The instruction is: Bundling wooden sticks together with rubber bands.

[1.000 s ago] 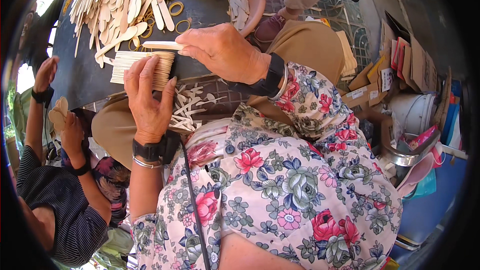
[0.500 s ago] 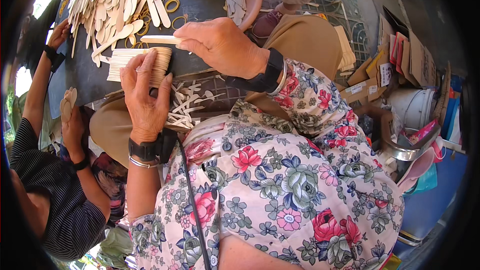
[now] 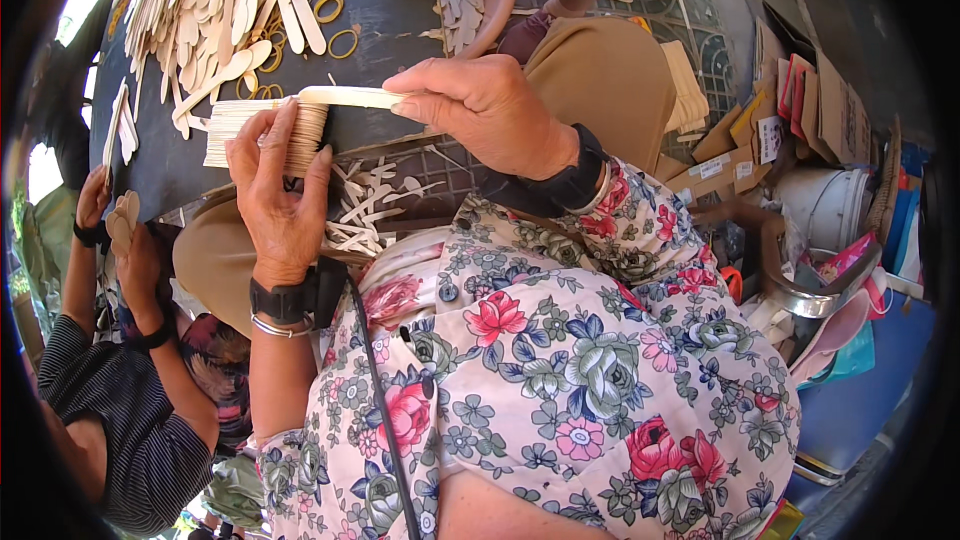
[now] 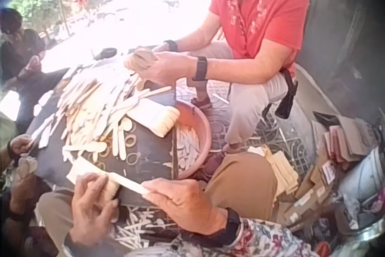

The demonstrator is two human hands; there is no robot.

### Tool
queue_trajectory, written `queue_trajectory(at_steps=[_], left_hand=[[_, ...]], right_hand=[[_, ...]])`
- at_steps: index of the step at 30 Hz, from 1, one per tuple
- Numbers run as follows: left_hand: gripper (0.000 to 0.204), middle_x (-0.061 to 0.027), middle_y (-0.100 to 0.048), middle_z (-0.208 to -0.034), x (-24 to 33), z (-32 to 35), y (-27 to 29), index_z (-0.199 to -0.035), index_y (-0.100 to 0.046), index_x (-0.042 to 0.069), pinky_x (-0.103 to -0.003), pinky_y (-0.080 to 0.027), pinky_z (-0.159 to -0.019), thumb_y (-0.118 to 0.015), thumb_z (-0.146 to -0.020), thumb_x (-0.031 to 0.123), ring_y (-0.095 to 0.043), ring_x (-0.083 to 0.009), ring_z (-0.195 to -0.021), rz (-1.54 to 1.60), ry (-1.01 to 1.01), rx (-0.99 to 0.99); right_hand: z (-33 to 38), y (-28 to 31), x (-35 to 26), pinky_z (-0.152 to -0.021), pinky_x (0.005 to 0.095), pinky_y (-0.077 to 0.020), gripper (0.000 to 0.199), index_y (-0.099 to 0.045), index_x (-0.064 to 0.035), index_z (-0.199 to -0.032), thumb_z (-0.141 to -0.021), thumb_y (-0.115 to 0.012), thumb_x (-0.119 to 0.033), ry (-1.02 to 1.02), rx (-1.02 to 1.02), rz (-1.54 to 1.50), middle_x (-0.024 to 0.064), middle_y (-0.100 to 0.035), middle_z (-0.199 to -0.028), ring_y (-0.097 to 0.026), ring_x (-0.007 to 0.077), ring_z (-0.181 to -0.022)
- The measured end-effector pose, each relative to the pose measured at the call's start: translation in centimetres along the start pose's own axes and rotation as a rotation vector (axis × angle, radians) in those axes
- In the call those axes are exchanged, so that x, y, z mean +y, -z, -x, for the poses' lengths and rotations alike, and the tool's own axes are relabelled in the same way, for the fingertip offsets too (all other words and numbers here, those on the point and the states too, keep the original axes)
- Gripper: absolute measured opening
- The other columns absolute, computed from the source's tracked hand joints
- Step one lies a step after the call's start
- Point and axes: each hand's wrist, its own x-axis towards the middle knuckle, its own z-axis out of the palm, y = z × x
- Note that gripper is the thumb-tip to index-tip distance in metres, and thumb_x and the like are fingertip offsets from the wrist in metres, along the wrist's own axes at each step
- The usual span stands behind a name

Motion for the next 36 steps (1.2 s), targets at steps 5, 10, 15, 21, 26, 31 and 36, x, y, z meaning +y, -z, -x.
queue_trajectory(at_steps=[5,10,15,21,26,31,36], left_hand=[[0.048,-0.0136,-0.057,-0.122,0.47,-0.19,0.09,-0.126,-0.059,0.003,-0.037,-0.041,-0.101,-0.071,-0.08,0.006,-0.054,-0.0268,-0.114,-0.003,0.014,0.021],[0.042,-0.0134,-0.058,-0.12,-0.12,-0.17,-0.3,-0.118,-0.059,0.001,-0.037,-0.041,-0.101,-0.072,-0.078,0.003,-0.056,-0.027,-0.113,0.07,0.004,0.043],[0.04,-0.0126,-0.058,-0.116,0.56,-0.32,-0.18,-0.114,-0.059,0.002,-0.038,-0.041,-0.099,-0.072,-0.076,0.001,-0.056,-0.0277,-0.111,0.053,0.006,0.059],[0.04,-0.0125,-0.057,-0.113,0.61,-0.72,-0.51,-0.112,-0.058,0.004,-0.039,-0.041,-0.098,-0.072,-0.075,0.001,-0.055,-0.0294,-0.111,-0.02,-0.017,0.08],[0.041,-0.0124,-0.057,-0.113,0.67,-0.84,-0.49,-0.113,-0.058,0.004,-0.039,-0.041,-0.099,-0.072,-0.075,0.0,-0.054,-0.0295,-0.112,-0.031,-0.011,0.071],[0.041,-0.0128,-0.057,-0.114,0.5,-0.72,-0.67,-0.112,-0.058,0.004,-0.039,-0.041,-0.099,-0.072,-0.074,0.001,-0.055,-0.0302,-0.112,-0.047,-0.012,0.078],[0.041,-0.0137,-0.057,-0.115,0.42,-0.72,-0.78,-0.112,-0.059,0.004,-0.04,-0.041,-0.099,-0.072,-0.075,0.001,-0.055,-0.0311,-0.113,-0.042,-0.004,0.094]], right_hand=[[-0.06,0.05,-0.13,-0.06,0.0231,-0.0466,0.018,-0.069,-0.0012,-0.105,-0.089,-0.068,-0.008,0.001,-0.019,0.046,0.0065,-0.066,-0.074,-0.057,0.0067,-0.066],[0.03,-0.07,0.52,-0.06,0.023,-0.0464,0.018,-0.069,-0.0014,-0.105,-0.089,-0.068,-0.008,-0.006,-0.018,0.034,0.0066,-0.065,-0.075,-0.057,0.0068,-0.066],[0.15,0.04,0.3,-0.059,0.0228,-0.0459,0.018,-0.069,-0.0013,-0.106,-0.089,-0.067,-0.007,0.01,0.003,0.031,0.0058,-0.065,-0.074,-0.057,0.006,-0.066],[0.06,0.13,-0.19,-0.058,0.0295,-0.0488,0.015,-0.068,-0.002,-0.098,-0.086,-0.068,-0.011,-0.064,0.047,-0.021,0.0138,-0.066,-0.073,-0.065,0.0202,-0.063],[0.09,0.1,-0.05,-0.058,0.0294,-0.0488,0.015,-0.068,-0.0022,-0.098,-0.086,-0.068,-0.011,-0.063,0.048,-0.021,0.0134,-0.066,-0.073,-0.065,0.0199,-0.062],[0.07,0.06,-0.05,-0.058,0.0296,-0.0488,0.015,-0.068,-0.0026,-0.098,-0.086,-0.069,-0.011,-0.043,0.059,-0.006,0.0136,-0.066,-0.074,-0.064,0.02,-0.062],[0.12,-0.04,0.17,-0.058,0.0297,-0.0488,0.015,-0.068,-0.0025,-0.098,-0.086,-0.069,-0.011,-0.047,0.062,-0.018,0.0135,-0.066,-0.074,-0.064,0.0201,-0.062]])
